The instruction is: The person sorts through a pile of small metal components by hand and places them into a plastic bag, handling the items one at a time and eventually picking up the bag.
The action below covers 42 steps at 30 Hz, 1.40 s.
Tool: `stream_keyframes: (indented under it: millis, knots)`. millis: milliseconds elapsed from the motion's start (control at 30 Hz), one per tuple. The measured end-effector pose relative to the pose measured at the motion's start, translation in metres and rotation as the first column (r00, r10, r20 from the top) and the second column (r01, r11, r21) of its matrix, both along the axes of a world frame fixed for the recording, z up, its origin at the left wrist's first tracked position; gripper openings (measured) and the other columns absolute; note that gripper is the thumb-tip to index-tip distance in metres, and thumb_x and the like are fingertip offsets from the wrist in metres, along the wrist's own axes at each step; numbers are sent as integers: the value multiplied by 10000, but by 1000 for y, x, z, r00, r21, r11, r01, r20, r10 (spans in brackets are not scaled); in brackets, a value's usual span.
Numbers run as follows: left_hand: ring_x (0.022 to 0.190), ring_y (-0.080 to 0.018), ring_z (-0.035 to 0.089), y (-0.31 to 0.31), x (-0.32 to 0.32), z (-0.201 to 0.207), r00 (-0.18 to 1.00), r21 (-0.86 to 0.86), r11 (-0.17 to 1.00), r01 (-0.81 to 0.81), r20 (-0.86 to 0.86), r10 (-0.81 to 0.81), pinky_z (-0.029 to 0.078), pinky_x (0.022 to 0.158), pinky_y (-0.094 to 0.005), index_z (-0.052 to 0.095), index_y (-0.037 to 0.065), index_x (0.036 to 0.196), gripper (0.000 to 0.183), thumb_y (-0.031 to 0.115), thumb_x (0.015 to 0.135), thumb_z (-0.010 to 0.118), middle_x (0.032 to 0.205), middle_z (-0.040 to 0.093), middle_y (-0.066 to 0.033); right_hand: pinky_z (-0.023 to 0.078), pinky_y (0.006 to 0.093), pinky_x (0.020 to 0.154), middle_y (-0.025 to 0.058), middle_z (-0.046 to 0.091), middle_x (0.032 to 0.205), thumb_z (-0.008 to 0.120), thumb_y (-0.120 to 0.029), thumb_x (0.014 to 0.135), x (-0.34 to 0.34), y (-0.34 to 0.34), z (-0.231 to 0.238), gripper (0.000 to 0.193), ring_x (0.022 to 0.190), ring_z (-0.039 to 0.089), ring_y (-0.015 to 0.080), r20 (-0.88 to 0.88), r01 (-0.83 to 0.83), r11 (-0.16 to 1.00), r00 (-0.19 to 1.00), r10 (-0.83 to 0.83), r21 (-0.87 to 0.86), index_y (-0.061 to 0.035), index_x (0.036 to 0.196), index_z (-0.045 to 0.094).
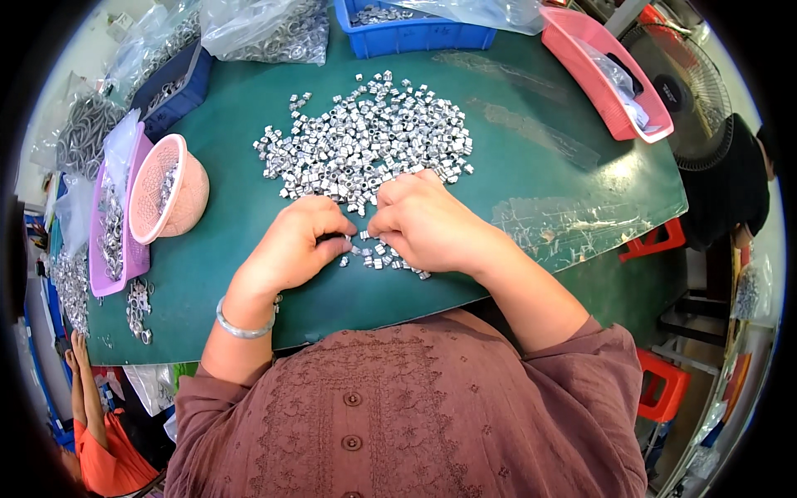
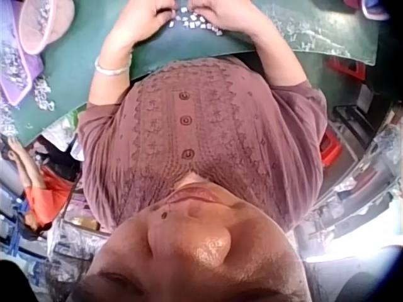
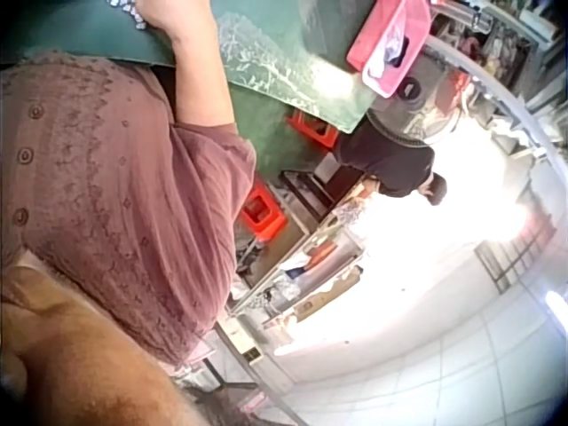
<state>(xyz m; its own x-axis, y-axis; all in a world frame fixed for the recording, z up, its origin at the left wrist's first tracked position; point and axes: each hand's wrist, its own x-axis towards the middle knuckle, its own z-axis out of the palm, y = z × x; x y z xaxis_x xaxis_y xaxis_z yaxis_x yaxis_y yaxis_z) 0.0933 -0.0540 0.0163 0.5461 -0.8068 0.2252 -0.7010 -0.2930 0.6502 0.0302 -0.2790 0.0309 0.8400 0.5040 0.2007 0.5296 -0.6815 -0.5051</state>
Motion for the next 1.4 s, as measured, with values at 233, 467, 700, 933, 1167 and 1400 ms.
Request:
stream_keyframes:
  millis: [233, 467, 700, 933, 1167, 1400]
  knots:
    - [799, -277, 599, 5, 4, 7, 999, 36, 999, 25, -48, -23, 483, 730, -382, 719, 30, 896, 142, 65, 759, 732, 797, 627, -99, 374, 375, 819, 22, 585, 844, 669, -66, 779, 1, -2, -2, 115, 892, 558, 241, 21, 42, 998, 999, -41, -50, -117, 868, 721]
    - [688, -253, 597, -3, 0, 0, 983, -59, 983, -174, -75, 170, 491, 653, -360, 701, 14, 947, 172, 17, 775, 706, 793, 643, -105, 379, 382, 832, 21, 578, 866, 711, -78, 757, 9, 11, -8, 164, 894, 550, 241, 156, 121, 991, 982, -110, -62, -105, 919, 700]
    - [655, -215, 572, -7, -1, -5, 976, -33, 975, -218, -32, 217, 471, 614, -342, 694, 27, 972, 202, 32, 773, 728, 744, 609, -91, 381, 384, 843, 31, 581, 874, 720, -103, 758, 9, 11, -7, 138, 917, 554, 248, 145, 152, 985, 980, -140, -76, -97, 891, 685]
    - [643, -214, 566, -12, -2, -5, 964, -20, 964, -263, -31, 263, 463, 605, -341, 684, 42, 929, 183, 50, 757, 746, 710, 596, -79, 381, 383, 832, 41, 572, 863, 713, -103, 763, 9, 12, -7, 114, 912, 551, 256, 138, 169, 984, 977, -160, -56, -97, 869, 674]
    - [656, -229, 582, -14, -2, -8, 963, -28, 962, -270, -26, 269, 476, 620, -347, 677, 54, 890, 120, 37, 775, 708, 732, 612, -85, 393, 394, 867, 40, 587, 860, 671, -97, 798, 10, 11, -9, 50, 932, 568, 255, 83, 166, 985, 983, -162, -46, -116, 837, 696]
    - [665, -223, 590, -13, -3, -9, 965, -61, 963, -261, -42, 259, 481, 623, -343, 688, 60, 891, 125, 15, 774, 684, 745, 619, -80, 394, 394, 858, 25, 590, 820, 653, -47, 783, 9, 6, -5, 102, 915, 572, 250, 7, 142, 990, 990, -142, 6, -126, 792, 717]
